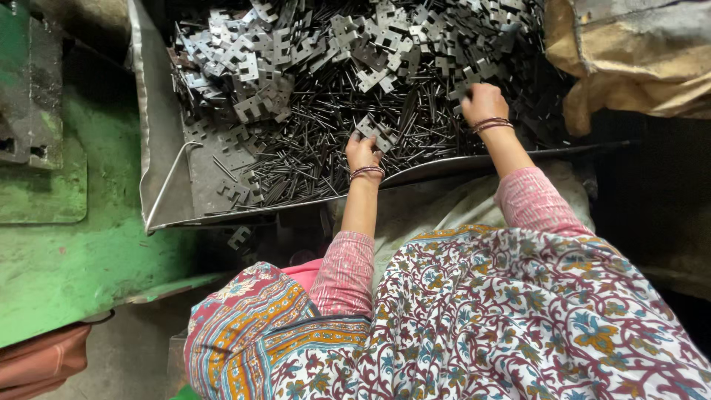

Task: The person repeatedly picks up small metal brackets and pins from a metal tray and assembles them by hand. The assembled units are placed back into the same tray. The person works continuously with both hands, handling one unit at a time.

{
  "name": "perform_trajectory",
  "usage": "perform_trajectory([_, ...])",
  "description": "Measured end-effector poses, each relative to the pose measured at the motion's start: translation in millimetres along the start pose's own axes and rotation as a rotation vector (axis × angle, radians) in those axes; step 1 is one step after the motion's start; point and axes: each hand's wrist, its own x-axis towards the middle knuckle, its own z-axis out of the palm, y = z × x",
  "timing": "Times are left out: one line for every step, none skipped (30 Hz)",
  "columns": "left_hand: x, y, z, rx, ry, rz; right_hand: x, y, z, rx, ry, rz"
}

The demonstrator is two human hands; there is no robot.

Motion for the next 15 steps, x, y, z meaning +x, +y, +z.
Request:
perform_trajectory([-1.4,-0.1,1.0,0.012,-0.014,-0.004,5.4,12.5,7.9,-0.055,-0.029,0.021])
perform_trajectory([-2.0,-0.6,3.3,-0.009,-0.011,-0.008,10.2,23.9,14.5,-0.11,-0.057,0.042])
perform_trajectory([-2.4,-0.4,4.4,-0.031,-0.003,-0.011,14.5,31.8,22.6,-0.115,-0.039,0.054])
perform_trajectory([-2.7,-0.9,5.6,-0.054,0.004,-0.013,17.9,38.0,29.5,-0.121,-0.021,0.066])
perform_trajectory([-2.7,-1.3,6.0,-0.016,0.033,-0.013,21.6,40.8,36.9,-0.125,-0.006,0.074])
perform_trajectory([-1.9,-1.6,6.7,0.022,0.062,-0.014,25.0,42.2,43.0,-0.117,-0.028,0.087])
perform_trajectory([-3.0,-2.7,5.5,0.063,0.09,-0.021,23.9,43.9,46.3,-0.11,-0.05,0.108])
perform_trajectory([-4.9,-2.7,2.3,0.063,0.093,-0.02,22.7,43.7,48.7,-0.103,-0.073,0.129])
perform_trajectory([-3.6,-2.7,5.1,0.062,0.084,-0.018,25.8,43.7,45.5,-0.14,-0.082,0.143])
perform_trajectory([-2.6,-1.9,7.2,0.06,0.076,-0.016,28.7,42.0,40.7,-0.177,-0.09,0.157])
perform_trajectory([-3.9,-2.7,8.3,0.053,0.069,-0.018,26.3,40.2,34.5,-0.216,-0.1,0.178])
perform_trajectory([-5.3,-3.1,9.4,0.045,0.061,-0.019,23.0,35.5,27.6,-0.264,-0.037,0.091])
perform_trajectory([-5.8,-0.5,9.2,0.037,0.057,-0.016,21.2,25.4,21.5,-0.308,0.025,-0.001])
perform_trajectory([-6.3,2.0,9.1,0.009,0.049,-0.032,18.1,12.3,14.7,-0.352,0.088,-0.093])
perform_trajectory([-7.0,2.6,9.7,-0.022,0.041,-0.05,14.1,-1.9,5.7,-0.344,0.11,-0.207])
